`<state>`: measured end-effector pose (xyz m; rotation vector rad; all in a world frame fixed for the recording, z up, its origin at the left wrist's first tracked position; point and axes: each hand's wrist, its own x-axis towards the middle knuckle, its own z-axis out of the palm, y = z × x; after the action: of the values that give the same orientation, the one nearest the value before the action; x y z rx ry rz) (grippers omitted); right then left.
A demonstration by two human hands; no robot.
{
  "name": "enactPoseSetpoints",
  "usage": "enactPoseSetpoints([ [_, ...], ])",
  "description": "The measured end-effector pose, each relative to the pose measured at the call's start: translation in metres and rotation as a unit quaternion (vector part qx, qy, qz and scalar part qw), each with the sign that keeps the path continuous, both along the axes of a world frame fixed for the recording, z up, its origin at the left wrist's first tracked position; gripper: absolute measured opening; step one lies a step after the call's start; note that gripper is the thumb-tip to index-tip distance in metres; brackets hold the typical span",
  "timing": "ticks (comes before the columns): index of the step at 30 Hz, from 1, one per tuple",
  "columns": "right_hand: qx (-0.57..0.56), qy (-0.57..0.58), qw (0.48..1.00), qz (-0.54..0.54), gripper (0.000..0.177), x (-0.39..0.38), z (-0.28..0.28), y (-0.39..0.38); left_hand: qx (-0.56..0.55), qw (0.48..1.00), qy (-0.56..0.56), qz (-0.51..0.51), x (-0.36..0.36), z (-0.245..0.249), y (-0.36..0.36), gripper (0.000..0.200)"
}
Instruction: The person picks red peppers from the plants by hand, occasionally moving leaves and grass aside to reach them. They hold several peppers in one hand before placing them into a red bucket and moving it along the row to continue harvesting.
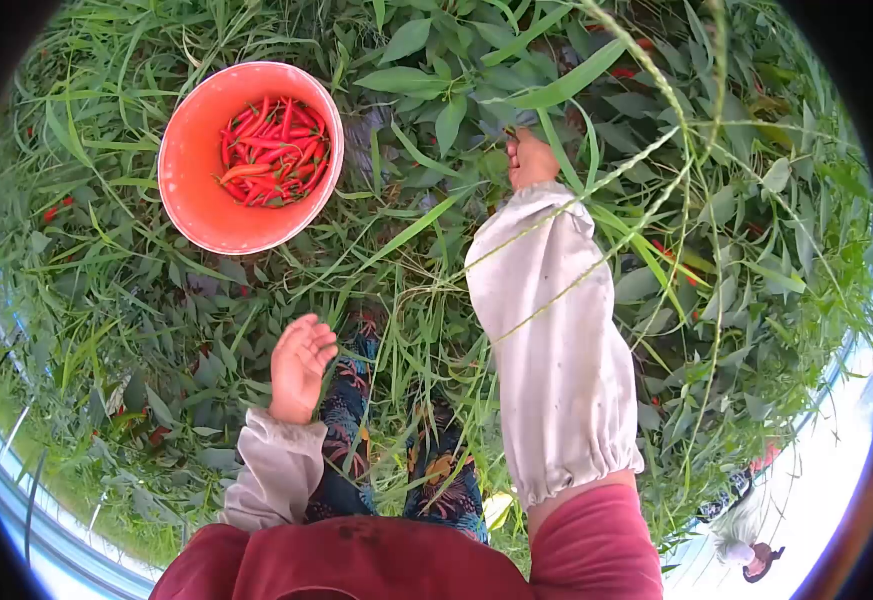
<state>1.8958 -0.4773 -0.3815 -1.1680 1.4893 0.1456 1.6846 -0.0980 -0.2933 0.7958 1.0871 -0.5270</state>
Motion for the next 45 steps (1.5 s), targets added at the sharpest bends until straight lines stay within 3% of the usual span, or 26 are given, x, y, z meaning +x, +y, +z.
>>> enactPoseSetpoints([
  [3, 0.017, 0.014, 0.999, -0.038, 0.010, -0.009, -0.019, 0.004, 0.017, 0.996, 0.071, -0.042, -0.039, 0.009, 0.001, 0.016],
  [5, -0.081, -0.086, 0.992, -0.041, 0.010, -0.025, -0.003, 0.026, 0.034, 0.994, 0.090, -0.059, -0.047, 0.017, 0.002, 0.015],
  [6, -0.091, -0.153, 0.980, -0.091, 0.011, -0.037, -0.030, 0.024, 0.038, 0.993, 0.086, -0.070, -0.049, 0.019, 0.003, 0.015],
  [7, -0.198, -0.165, 0.966, -0.013, 0.012, -0.054, -0.033, 0.034, 0.042, 0.992, 0.082, -0.082, -0.047, 0.022, 0.002, 0.016],
  [9, -0.209, -0.235, 0.945, 0.088, 0.010, -0.090, -0.012, 0.050, 0.059, 0.989, 0.076, -0.109, -0.038, 0.029, -0.003, 0.015],
  [11, -0.199, -0.260, 0.945, 0.019, 0.009, -0.116, -0.007, 0.065, 0.146, 0.973, -0.050, -0.171, -0.016, 0.038, -0.019, 0.013],
  [13, -0.211, -0.222, 0.952, 0.028, 0.009, -0.141, 0.003, 0.071, 0.187, 0.939, -0.182, -0.223, 0.023, 0.049, -0.051, 0.013],
  [17, -0.183, -0.185, 0.963, 0.070, 0.012, -0.170, -0.001, 0.062, 0.263, 0.784, -0.416, -0.379, 0.117, 0.038, -0.119, 0.020],
  [18, -0.233, -0.158, 0.949, 0.142, 0.012, -0.169, 0.012, 0.061, 0.285, 0.733, -0.460, -0.412, 0.139, 0.030, -0.138, 0.025],
  [19, -0.232, -0.156, 0.950, 0.141, 0.012, -0.167, 0.020, 0.060, 0.334, 0.651, -0.501, -0.463, 0.158, 0.015, -0.156, 0.032],
  [20, -0.246, -0.138, 0.945, 0.167, 0.012, -0.168, 0.026, 0.060, 0.328, 0.622, -0.499, -0.507, 0.172, -0.005, -0.171, 0.040],
  [21, -0.261, -0.120, 0.938, 0.193, 0.012, -0.170, 0.029, 0.062, 0.359, 0.560, -0.498, -0.556, 0.181, -0.020, -0.185, 0.050],
  [22, -0.173, -0.152, 0.962, 0.145, 0.013, -0.174, 0.029, 0.069, 0.359, 0.509, -0.535, -0.571, 0.180, -0.060, -0.197, 0.065],
  [23, -0.224, -0.104, 0.944, 0.220, 0.014, -0.176, 0.042, 0.078, 0.380, 0.444, -0.457, -0.670, 0.177, -0.063, -0.205, 0.079],
  [26, -0.266, -0.105, 0.915, 0.284, 0.015, -0.215, 0.023, 0.091, 0.232, 0.480, -0.281, -0.798, 0.169, -0.079, -0.203, 0.087],
  [27, -0.254, -0.089, 0.919, 0.287, 0.014, -0.216, 0.040, 0.094, 0.233, 0.557, -0.246, -0.758, 0.157, -0.093, -0.199, 0.071],
  [29, -0.287, -0.120, 0.910, 0.275, 0.015, -0.215, 0.075, 0.101, 0.326, 0.530, -0.297, -0.725, 0.130, -0.102, -0.187, 0.054],
  [32, -0.312, -0.122, 0.885, 0.324, 0.015, -0.207, 0.109, 0.100, 0.302, 0.584, -0.348, -0.668, 0.088, -0.105, -0.172, 0.039],
  [33, -0.312, -0.122, 0.885, 0.325, 0.015, -0.199, 0.117, 0.104, 0.286, 0.587, -0.293, -0.698, 0.085, -0.087, -0.176, 0.032],
  [34, -0.294, -0.169, 0.873, 0.350, 0.016, -0.189, 0.124, 0.111, 0.211, 0.664, -0.295, -0.653, 0.074, -0.091, -0.172, 0.036],
  [37, -0.304, -0.287, 0.803, 0.425, 0.028, -0.149, 0.143, 0.135, -0.038, 0.791, -0.328, -0.516, 0.040, -0.112, -0.162, 0.040],
  [38, -0.303, -0.288, 0.802, 0.427, 0.028, -0.137, 0.147, 0.139, 0.011, 0.764, -0.365, -0.532, 0.029, -0.120, -0.161, 0.040],
  [40, -0.117, -0.256, 0.789, 0.546, 0.032, -0.114, 0.146, 0.143, 0.108, 0.701, -0.431, -0.558, 0.012, -0.130, -0.163, 0.042],
  [42, -0.226, -0.271, 0.777, 0.521, 0.039, -0.098, 0.111, 0.133, 0.204, 0.625, -0.489, -0.573, 0.006, -0.125, -0.170, 0.044],
  [44, -0.372, -0.182, 0.720, 0.557, 0.038, -0.085, 0.067, 0.102, 0.246, 0.605, -0.419, -0.631, 0.008, -0.099, -0.178, 0.047],
  [45, -0.425, -0.121, 0.679, 0.586, 0.040, -0.084, 0.047, 0.086, 0.236, 0.619, -0.319, -0.678, 0.020, -0.068, -0.184, 0.049],
])
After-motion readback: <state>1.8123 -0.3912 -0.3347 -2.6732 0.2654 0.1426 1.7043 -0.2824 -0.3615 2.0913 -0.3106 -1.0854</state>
